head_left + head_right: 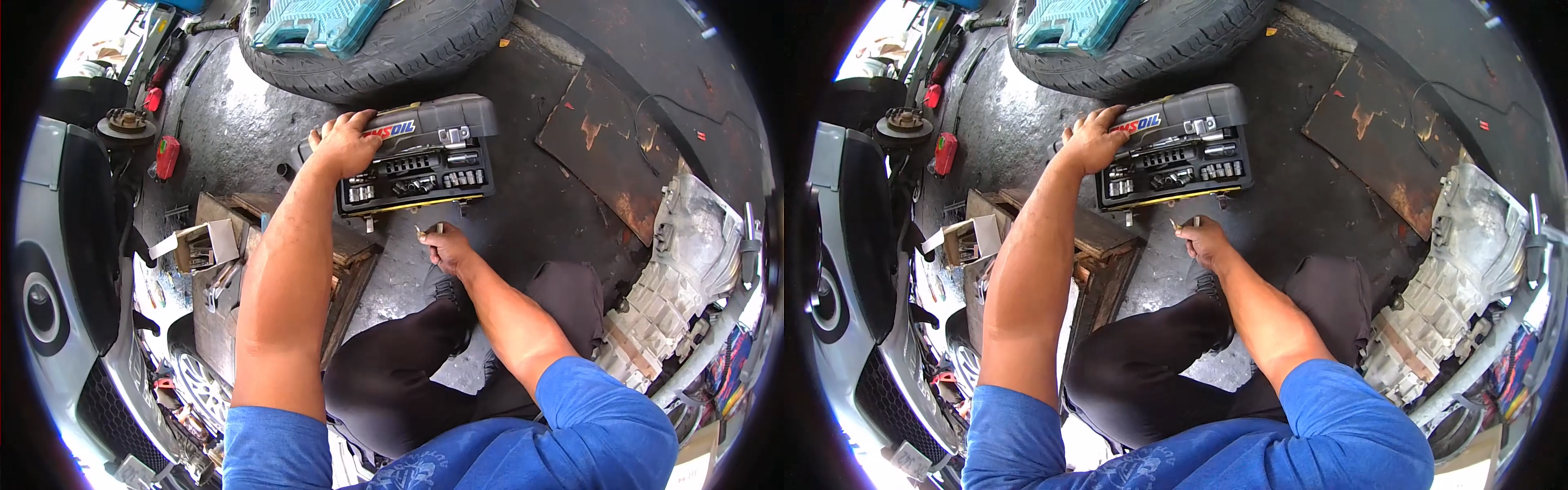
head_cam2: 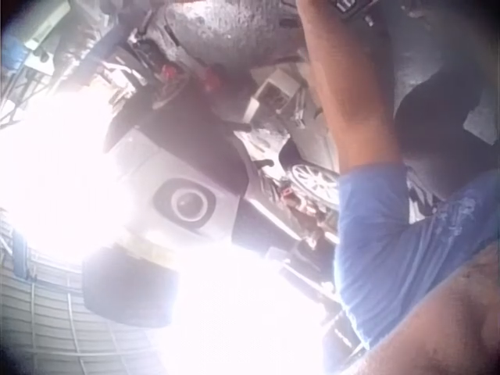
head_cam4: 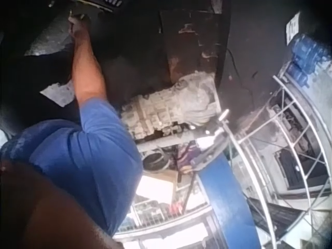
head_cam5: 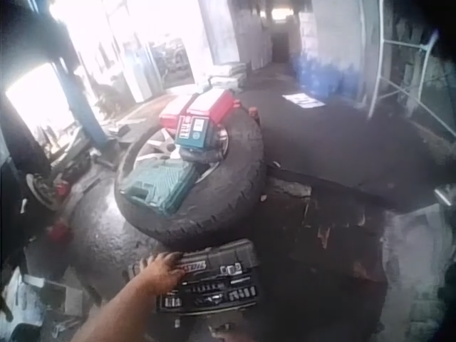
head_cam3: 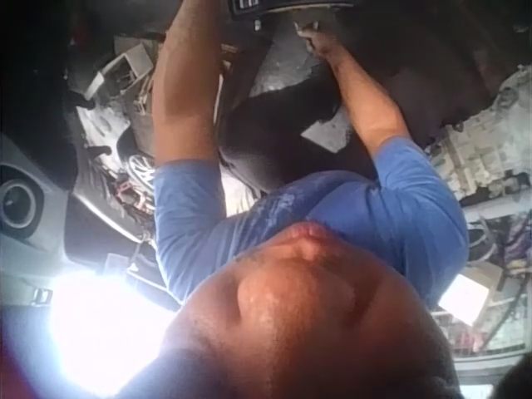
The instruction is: Repairing an engine component on a vehicle in an auto shop.
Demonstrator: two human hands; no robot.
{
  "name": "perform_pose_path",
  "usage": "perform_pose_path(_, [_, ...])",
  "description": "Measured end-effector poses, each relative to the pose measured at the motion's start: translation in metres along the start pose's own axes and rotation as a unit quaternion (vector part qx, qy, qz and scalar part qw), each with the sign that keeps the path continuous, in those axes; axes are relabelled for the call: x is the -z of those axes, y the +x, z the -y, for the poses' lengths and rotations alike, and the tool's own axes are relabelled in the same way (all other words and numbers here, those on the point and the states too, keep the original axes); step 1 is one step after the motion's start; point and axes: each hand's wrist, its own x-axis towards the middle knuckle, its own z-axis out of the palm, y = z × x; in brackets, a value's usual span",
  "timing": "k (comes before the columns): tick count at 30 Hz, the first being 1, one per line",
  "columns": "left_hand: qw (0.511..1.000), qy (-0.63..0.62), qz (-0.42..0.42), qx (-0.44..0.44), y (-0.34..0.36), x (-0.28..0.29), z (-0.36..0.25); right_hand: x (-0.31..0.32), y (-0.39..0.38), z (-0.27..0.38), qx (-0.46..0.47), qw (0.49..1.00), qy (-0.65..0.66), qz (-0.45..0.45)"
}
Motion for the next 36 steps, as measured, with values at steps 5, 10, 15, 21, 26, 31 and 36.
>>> perform_pose_path(5, [1.000,0.009,0.020,0.014,-0.026,-0.006,-0.015,0.005,-0.012,0.002,0.014,0.999,-0.008,-0.032])
perform_pose_path(10, [0.998,0.026,0.040,-0.029,-0.032,-0.013,-0.012,-0.007,-0.016,0.003,0.038,0.998,-0.022,-0.041])
perform_pose_path(15, [0.999,0.016,0.034,0.010,-0.028,-0.037,-0.010,-0.019,-0.009,0.006,0.055,0.996,-0.018,-0.072])
perform_pose_path(21, [0.995,0.039,0.092,0.007,-0.035,-0.071,-0.010,-0.016,0.011,0.004,0.117,0.973,-0.112,-0.162])
perform_pose_path(26, [0.995,0.035,0.090,0.014,-0.038,-0.069,-0.006,-0.020,0.014,0.002,0.145,0.958,-0.177,-0.172])
perform_pose_path(31, [0.994,0.031,0.101,0.032,-0.037,-0.065,-0.015,-0.001,0.015,-0.005,0.117,0.969,-0.193,-0.099])
perform_pose_path(36, [0.992,0.032,0.113,0.056,-0.039,-0.061,-0.007,-0.034,0.005,-0.004,-0.113,0.962,0.246,-0.040])
